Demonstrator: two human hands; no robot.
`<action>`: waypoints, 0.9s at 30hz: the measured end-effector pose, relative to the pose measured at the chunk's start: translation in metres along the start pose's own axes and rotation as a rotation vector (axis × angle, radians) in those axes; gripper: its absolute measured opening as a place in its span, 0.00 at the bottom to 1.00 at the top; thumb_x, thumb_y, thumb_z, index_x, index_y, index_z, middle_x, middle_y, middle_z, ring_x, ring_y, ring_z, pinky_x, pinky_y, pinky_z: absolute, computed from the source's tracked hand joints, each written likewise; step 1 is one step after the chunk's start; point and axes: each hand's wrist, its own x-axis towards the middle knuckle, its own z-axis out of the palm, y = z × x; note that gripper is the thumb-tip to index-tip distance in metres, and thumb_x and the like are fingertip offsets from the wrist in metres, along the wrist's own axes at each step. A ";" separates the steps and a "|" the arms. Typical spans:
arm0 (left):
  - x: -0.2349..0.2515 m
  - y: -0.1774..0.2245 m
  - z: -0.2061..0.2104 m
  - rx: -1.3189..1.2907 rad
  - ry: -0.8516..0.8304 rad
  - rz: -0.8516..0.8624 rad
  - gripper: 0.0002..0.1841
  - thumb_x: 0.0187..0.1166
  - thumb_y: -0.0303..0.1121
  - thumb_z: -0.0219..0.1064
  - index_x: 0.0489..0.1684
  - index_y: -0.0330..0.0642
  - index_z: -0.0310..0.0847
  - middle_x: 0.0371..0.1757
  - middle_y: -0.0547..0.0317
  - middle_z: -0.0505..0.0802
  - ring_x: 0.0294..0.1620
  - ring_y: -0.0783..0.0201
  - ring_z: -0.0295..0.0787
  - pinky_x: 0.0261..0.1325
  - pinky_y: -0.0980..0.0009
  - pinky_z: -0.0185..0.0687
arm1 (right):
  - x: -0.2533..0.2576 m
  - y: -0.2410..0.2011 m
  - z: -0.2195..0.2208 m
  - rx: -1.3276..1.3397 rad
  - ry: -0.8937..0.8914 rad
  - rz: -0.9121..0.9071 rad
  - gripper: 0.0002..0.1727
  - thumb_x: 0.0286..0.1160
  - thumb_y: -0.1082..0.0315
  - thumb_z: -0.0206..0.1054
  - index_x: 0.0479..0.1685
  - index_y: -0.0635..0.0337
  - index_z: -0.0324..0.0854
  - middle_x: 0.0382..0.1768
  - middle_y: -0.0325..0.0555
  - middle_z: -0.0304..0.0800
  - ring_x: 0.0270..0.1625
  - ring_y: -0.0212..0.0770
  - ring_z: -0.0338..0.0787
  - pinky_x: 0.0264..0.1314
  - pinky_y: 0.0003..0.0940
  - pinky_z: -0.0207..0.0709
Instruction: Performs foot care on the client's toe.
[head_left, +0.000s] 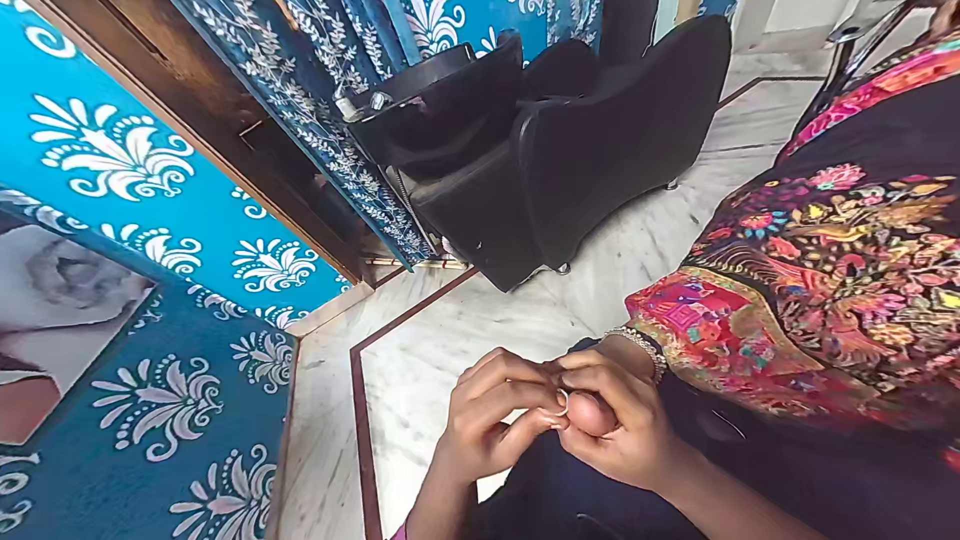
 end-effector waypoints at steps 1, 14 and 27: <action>0.000 0.000 0.001 -0.001 0.009 0.000 0.07 0.83 0.37 0.70 0.40 0.44 0.84 0.44 0.63 0.89 0.51 0.72 0.89 0.58 0.76 0.88 | 0.000 0.000 0.000 -0.008 0.002 -0.001 0.13 0.71 0.64 0.71 0.48 0.58 0.77 0.47 0.44 0.88 0.53 0.25 0.88 0.56 0.13 0.80; -0.001 -0.002 0.003 -0.043 0.034 -0.034 0.09 0.80 0.40 0.72 0.41 0.44 0.83 0.44 0.66 0.92 0.53 0.75 0.90 0.59 0.78 0.86 | -0.003 -0.001 0.000 -0.043 0.031 -0.016 0.14 0.69 0.64 0.72 0.47 0.60 0.77 0.46 0.46 0.90 0.52 0.26 0.89 0.54 0.14 0.82; -0.002 0.003 0.011 0.066 0.049 -0.029 0.10 0.83 0.43 0.68 0.42 0.46 0.83 0.45 0.66 0.89 0.51 0.77 0.86 0.55 0.83 0.82 | -0.005 -0.004 0.000 -0.066 0.068 -0.031 0.14 0.68 0.64 0.72 0.49 0.59 0.79 0.46 0.44 0.91 0.52 0.24 0.90 0.57 0.14 0.81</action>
